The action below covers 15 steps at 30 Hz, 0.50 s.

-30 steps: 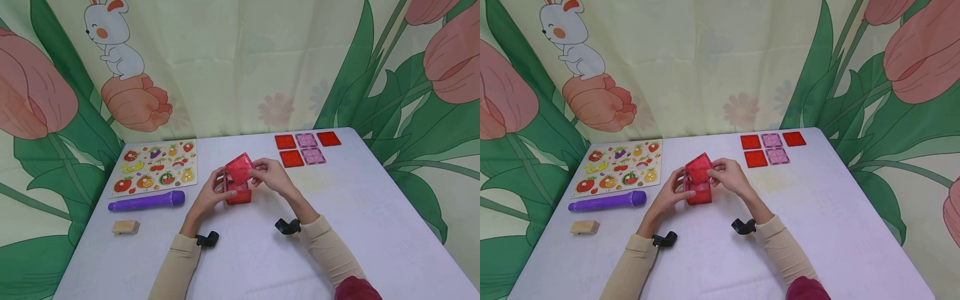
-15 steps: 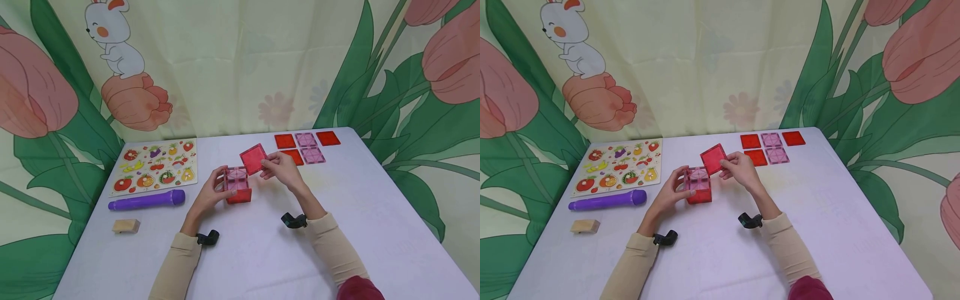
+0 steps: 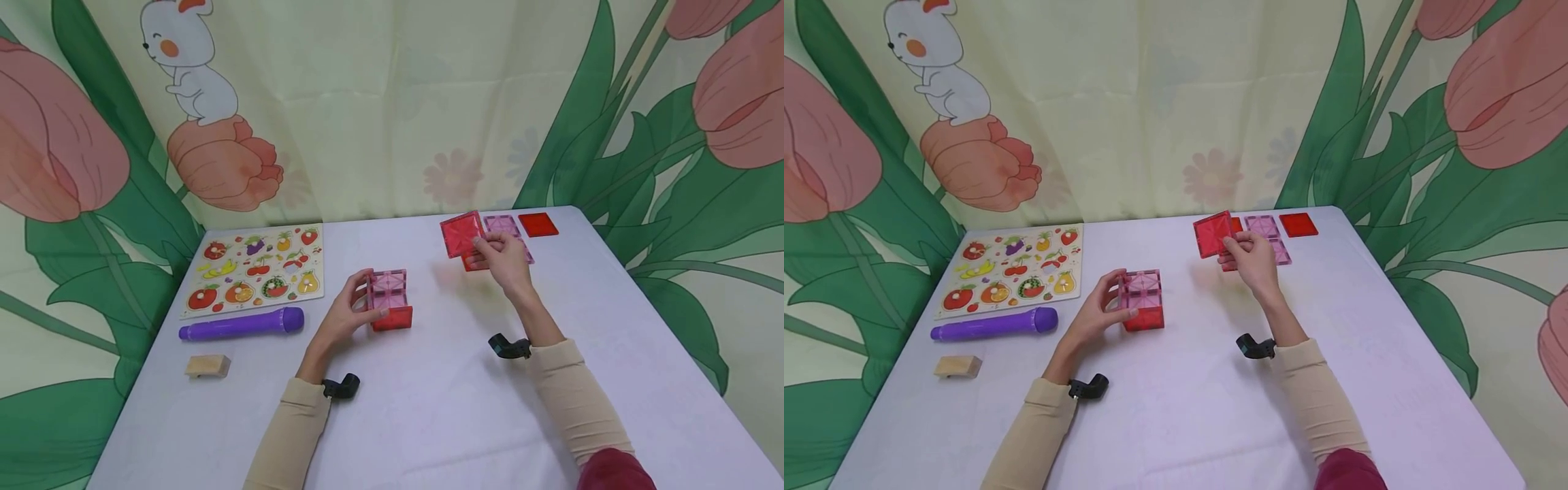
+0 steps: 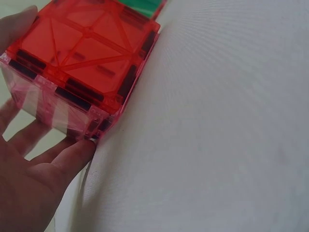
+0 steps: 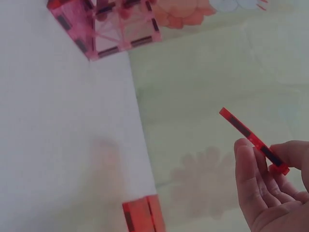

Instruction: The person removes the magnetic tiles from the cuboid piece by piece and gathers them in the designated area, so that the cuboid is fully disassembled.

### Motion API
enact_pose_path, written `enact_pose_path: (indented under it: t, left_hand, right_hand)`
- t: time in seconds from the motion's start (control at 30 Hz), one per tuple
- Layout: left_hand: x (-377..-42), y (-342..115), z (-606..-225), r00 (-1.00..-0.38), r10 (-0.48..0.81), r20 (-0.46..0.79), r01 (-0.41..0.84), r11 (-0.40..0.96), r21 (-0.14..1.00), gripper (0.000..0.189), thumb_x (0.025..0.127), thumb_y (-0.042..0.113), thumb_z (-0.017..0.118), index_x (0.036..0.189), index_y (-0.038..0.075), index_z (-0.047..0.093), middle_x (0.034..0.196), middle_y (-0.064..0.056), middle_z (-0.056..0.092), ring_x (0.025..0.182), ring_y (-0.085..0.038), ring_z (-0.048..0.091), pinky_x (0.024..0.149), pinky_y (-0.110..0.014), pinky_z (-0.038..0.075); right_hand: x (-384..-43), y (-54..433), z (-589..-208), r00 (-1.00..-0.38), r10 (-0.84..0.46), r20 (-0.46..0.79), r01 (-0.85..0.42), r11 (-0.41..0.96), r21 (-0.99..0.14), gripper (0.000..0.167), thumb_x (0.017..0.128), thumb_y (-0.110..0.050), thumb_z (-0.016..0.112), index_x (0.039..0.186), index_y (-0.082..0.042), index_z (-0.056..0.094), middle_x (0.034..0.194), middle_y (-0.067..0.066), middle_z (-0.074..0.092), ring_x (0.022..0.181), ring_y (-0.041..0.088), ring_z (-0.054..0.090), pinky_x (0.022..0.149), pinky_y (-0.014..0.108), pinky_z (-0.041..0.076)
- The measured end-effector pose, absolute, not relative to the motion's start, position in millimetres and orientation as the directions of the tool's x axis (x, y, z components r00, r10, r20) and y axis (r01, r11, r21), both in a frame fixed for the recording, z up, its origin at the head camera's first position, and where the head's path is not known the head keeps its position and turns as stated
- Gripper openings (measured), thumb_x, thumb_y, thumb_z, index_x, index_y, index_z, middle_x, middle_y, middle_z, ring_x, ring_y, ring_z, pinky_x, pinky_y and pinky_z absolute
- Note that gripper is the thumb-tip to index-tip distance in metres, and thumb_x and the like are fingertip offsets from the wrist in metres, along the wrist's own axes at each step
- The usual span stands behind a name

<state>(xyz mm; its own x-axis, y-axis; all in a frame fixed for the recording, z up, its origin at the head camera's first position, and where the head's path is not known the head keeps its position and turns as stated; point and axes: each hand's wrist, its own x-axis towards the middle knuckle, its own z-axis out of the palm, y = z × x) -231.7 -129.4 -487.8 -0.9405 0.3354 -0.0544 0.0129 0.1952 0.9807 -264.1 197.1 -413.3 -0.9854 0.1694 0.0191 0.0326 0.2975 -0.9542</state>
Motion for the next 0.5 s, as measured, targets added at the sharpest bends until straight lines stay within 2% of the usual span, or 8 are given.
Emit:
enact_pose_path:
  t: [0.13, 0.37, 0.5]
  left_hand:
    - [-222.8, -128.4, -467.9, -0.935, 0.35, -0.061, 0.006, 0.189, 0.982, 0.087, 0.087, 0.015, 0.077, 0.157, 0.022, 0.027, 0.163, -0.012, 0.026, 0.151, -0.034, 0.031, 0.12, -0.048, 0.036]
    - [-228.9, -129.1, -489.4, -0.948, 0.318, -0.008, 0.056, 0.19, 0.98, 0.085, 0.084, 0.024, 0.081, 0.153, 0.033, 0.032, 0.16, -0.006, 0.032, 0.149, -0.032, 0.036, 0.117, -0.049, 0.039]
    - [-228.9, -129.1, -489.6, -0.949, 0.315, -0.003, 0.059, 0.188, 0.98, 0.085, 0.084, 0.022, 0.08, 0.154, 0.031, 0.032, 0.159, -0.005, 0.033, 0.148, -0.031, 0.037, 0.117, -0.048, 0.04]
  right_hand:
    - [-266.9, 217.1, -414.0, -0.97, 0.239, 0.05, 0.025, 0.304, -0.952, 0.051, 0.098, -0.04, 0.062, 0.13, -0.002, 0.054, 0.112, 0.019, 0.071, 0.071, 0.002, 0.071, 0.073, 0.017, 0.06]
    - [-270.0, 251.1, -414.7, -0.943, 0.331, 0.031, 0.095, 0.358, -0.929, 0.056, 0.098, -0.044, 0.06, 0.136, -0.004, 0.052, 0.12, 0.02, 0.068, 0.072, -0.004, 0.068, 0.075, 0.017, 0.059]
    - [-268.7, 267.2, -416.0, -0.929, 0.37, 0.0, 0.163, 0.408, -0.898, 0.061, 0.098, -0.048, 0.057, 0.14, -0.004, 0.05, 0.127, 0.02, 0.065, 0.073, -0.008, 0.064, 0.082, 0.016, 0.057]
